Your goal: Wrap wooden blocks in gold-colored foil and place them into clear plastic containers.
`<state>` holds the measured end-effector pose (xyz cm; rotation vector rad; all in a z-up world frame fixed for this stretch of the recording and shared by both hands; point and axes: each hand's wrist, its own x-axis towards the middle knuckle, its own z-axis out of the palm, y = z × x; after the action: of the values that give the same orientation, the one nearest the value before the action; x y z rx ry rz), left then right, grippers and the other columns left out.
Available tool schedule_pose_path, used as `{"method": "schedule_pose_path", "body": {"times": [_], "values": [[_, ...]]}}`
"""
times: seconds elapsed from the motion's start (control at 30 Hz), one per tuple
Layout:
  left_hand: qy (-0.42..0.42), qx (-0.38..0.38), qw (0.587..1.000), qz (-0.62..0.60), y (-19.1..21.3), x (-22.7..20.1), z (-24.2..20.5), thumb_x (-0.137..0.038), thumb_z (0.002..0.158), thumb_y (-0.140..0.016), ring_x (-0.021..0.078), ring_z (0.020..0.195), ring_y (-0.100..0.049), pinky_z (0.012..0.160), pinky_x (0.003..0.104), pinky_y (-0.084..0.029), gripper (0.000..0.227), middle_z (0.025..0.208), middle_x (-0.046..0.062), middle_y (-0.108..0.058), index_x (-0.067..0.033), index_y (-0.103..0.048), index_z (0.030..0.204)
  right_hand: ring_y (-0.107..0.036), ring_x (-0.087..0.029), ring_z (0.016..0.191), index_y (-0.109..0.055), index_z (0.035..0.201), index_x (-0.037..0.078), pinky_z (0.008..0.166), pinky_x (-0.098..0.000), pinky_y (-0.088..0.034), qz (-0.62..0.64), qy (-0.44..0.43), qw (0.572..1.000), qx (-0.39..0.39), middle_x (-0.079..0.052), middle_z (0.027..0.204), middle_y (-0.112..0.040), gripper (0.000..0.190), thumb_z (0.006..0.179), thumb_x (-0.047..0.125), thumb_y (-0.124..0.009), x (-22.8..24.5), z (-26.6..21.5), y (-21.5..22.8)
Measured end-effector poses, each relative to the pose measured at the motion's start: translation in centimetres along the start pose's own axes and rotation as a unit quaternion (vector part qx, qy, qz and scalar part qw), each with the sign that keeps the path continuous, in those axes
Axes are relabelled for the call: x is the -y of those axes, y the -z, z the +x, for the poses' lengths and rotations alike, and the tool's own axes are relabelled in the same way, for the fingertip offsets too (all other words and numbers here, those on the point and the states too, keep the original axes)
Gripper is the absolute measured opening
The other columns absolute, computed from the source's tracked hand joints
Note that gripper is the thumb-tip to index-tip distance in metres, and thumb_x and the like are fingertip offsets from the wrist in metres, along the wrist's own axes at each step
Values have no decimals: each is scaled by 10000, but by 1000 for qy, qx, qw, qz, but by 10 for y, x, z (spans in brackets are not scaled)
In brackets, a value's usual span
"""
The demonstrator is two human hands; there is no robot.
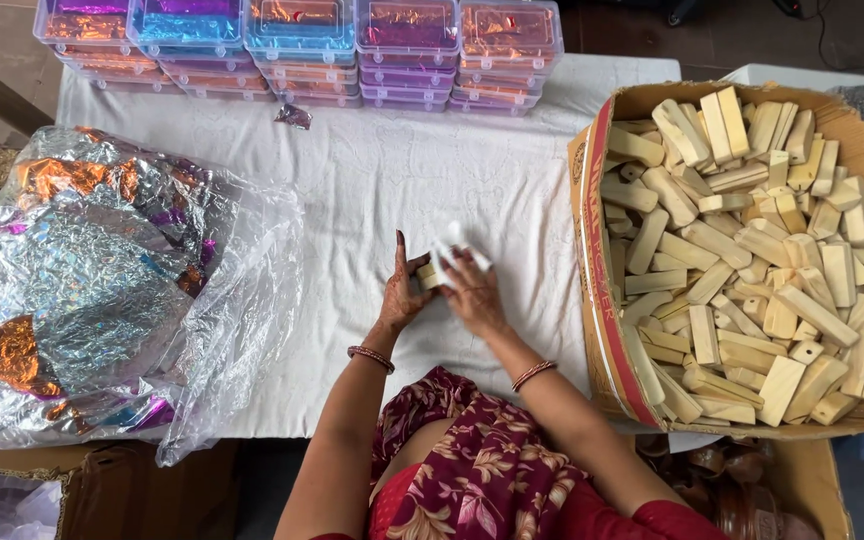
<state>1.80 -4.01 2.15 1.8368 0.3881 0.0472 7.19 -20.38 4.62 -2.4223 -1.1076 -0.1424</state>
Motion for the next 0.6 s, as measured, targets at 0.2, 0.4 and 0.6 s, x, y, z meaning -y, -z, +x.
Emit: {"method": "schedule_pose_path", "body": {"times": [0.2,0.4,0.6], "values": [[-43,-33,998,-41,-12,13,-1,-64,764,-839,321,1303,-614,1092,433,-534,1338,1443,180,-595,-244,192,1598,-306,-272,1545,-460,1565,270,1221,-468,-365,146,-157,977,-22,-44,1696,-335,495,1075,203,-465,-7,7,-21],[12,-23,998,52,-13,21,4,-62,763,-856,345,1317,-574,1098,441,-496,1354,1426,184,-592,-255,196,1593,-354,-240,1464,-575,1416,243,1188,-547,-310,-58,-11,998,-16,-26,1562,-433,474,945,261,-619,19,6,3],[-32,-23,999,34,-9,-1,-2,-60,717,-875,354,1347,-538,1118,454,-471,1418,1491,186,-536,-214,242,1578,-375,-306,1553,-567,1418,134,1279,-483,-365,20,-132,988,-79,-88,1642,-405,328,1098,175,-632,-117,-17,-94]]}}
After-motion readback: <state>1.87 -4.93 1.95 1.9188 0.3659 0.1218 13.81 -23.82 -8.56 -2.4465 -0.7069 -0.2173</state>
